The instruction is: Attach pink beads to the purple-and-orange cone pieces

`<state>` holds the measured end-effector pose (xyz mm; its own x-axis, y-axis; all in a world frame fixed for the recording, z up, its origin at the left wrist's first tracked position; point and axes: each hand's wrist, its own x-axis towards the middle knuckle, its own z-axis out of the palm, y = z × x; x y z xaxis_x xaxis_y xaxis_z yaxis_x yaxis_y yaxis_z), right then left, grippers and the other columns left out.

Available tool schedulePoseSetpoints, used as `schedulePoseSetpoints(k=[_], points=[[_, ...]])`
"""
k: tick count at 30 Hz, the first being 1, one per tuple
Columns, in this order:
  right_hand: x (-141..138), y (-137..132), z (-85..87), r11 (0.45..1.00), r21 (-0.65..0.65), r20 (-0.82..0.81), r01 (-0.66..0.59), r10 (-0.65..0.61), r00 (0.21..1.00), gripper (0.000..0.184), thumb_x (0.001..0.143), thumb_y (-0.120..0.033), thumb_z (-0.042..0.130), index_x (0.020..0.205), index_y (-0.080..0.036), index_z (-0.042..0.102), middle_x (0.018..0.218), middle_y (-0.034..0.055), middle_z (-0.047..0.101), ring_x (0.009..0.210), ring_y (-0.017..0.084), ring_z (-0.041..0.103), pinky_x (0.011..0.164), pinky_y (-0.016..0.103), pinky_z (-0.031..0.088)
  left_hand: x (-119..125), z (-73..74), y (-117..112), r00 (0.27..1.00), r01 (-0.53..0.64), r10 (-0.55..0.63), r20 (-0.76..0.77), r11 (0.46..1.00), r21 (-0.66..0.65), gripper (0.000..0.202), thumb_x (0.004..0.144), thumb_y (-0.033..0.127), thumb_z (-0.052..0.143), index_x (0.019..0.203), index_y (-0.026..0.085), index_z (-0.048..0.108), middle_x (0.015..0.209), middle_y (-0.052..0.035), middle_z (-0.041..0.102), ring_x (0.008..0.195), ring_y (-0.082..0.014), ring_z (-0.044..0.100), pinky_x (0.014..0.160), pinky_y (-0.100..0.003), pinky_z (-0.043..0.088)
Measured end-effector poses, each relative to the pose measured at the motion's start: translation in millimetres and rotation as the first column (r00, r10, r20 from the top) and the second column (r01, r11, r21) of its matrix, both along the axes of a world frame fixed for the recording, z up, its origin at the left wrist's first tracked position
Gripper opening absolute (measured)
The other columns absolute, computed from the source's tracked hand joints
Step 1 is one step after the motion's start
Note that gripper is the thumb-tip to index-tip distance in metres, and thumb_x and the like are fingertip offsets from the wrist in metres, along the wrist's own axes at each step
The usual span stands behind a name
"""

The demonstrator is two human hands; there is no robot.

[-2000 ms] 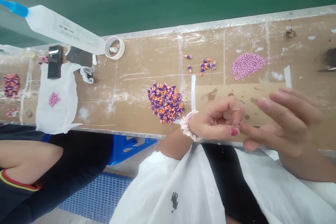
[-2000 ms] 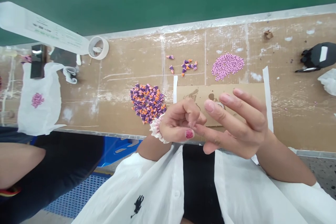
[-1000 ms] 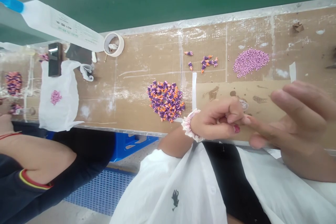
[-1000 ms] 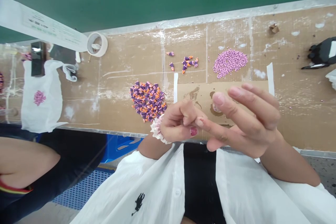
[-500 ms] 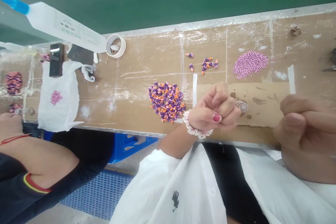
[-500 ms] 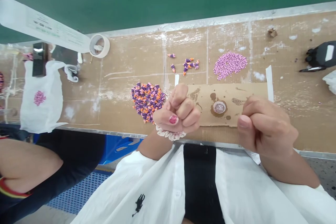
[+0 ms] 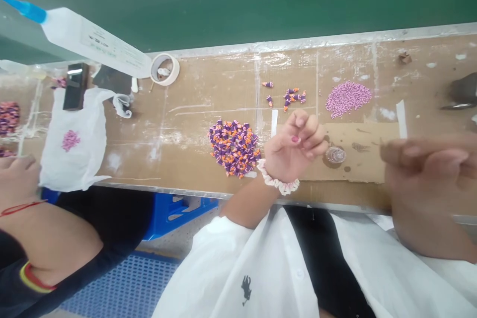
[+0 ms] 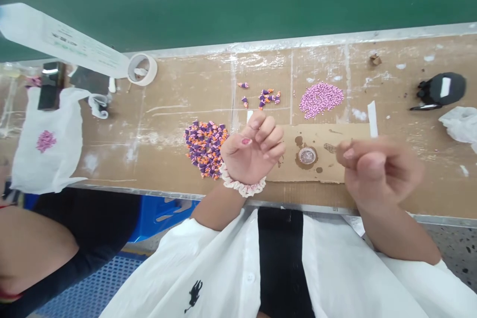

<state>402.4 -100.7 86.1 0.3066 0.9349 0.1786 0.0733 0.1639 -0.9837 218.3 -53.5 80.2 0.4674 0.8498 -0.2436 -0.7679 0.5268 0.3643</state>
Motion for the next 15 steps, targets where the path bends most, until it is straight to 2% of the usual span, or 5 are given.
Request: schedulePoseSetpoints(k=[2,4,6,9,15], points=[[0.5,7.7,4.9,0.981,-0.003,-0.336,-0.196,0.183,0.924,0.044,0.087,-0.058,0.058,0.06,-0.025,0.047,0.047,-0.0079,0.017,0.038,0.007,0.01,0.035,0.027,0.014,-0.6,-1.2,1.5,1.0,-0.019,0.019,0.007,1.0,-0.011,0.034,0.06,0.014,0.057,0.072,0.021,0.026,0.063,0.0046,0.02,0.052,-0.0063,0.028,0.045,-0.017,0.028],[2.1,14.1,7.8,0.925,0.019,-0.613,-0.379,0.31,0.726,0.036,0.094,-0.045,0.052,0.064,-0.025,0.049,0.049,-0.0086,0.013,0.037,0.008,0.004,0.032,0.025,0.01,-1.5,-2.4,2.7,0.999,-0.021,0.021,0.028,1.0,-0.004,0.031,0.063,0.013,0.058,0.071,0.02,0.029,0.062,0.005,0.02,0.052,-0.0061,0.027,0.045,-0.017,0.028],[4.1,18.1,7.3,0.908,0.1,-0.753,-0.406,0.335,0.566,0.035,0.096,-0.042,0.048,0.066,-0.024,0.045,0.048,-0.0092,0.014,0.037,0.008,0.002,0.029,0.023,0.008,-2.2,-3.1,3.5,0.999,-0.019,0.019,0.043,1.0,0.002,0.03,0.064,0.012,0.059,0.069,0.019,0.03,0.061,0.0055,0.019,0.052,-0.0058,0.026,0.045,-0.017,0.027],[6.4,20.7,3.1,0.893,0.23,-0.835,-0.386,0.385,0.393,0.037,0.097,-0.039,0.046,0.064,-0.023,0.037,0.048,-0.0096,0.017,0.036,0.007,0.004,0.028,0.021,0.009,-2.8,-3.3,4.0,0.999,-0.015,0.015,0.032,1.0,-0.003,0.03,0.064,0.012,0.061,0.067,0.019,0.032,0.059,0.0061,0.019,0.051,-0.0057,0.024,0.044,-0.018,0.026],[6.1,21.6,2.8,0.769,0.517,-0.819,-0.375,0.572,0.043,0.04,0.099,-0.034,0.041,0.064,-0.021,0.028,0.052,-0.0091,0.024,0.038,0.005,0.015,0.032,0.017,0.012,-3.2,-3.0,4.5,1.0,0.013,-0.012,0.018,1.0,-0.018,0.025,0.063,0.012,0.063,0.067,0.018,0.039,0.057,0.0066,0.023,0.05,-0.0059,0.022,0.043,-0.018,0.025]])
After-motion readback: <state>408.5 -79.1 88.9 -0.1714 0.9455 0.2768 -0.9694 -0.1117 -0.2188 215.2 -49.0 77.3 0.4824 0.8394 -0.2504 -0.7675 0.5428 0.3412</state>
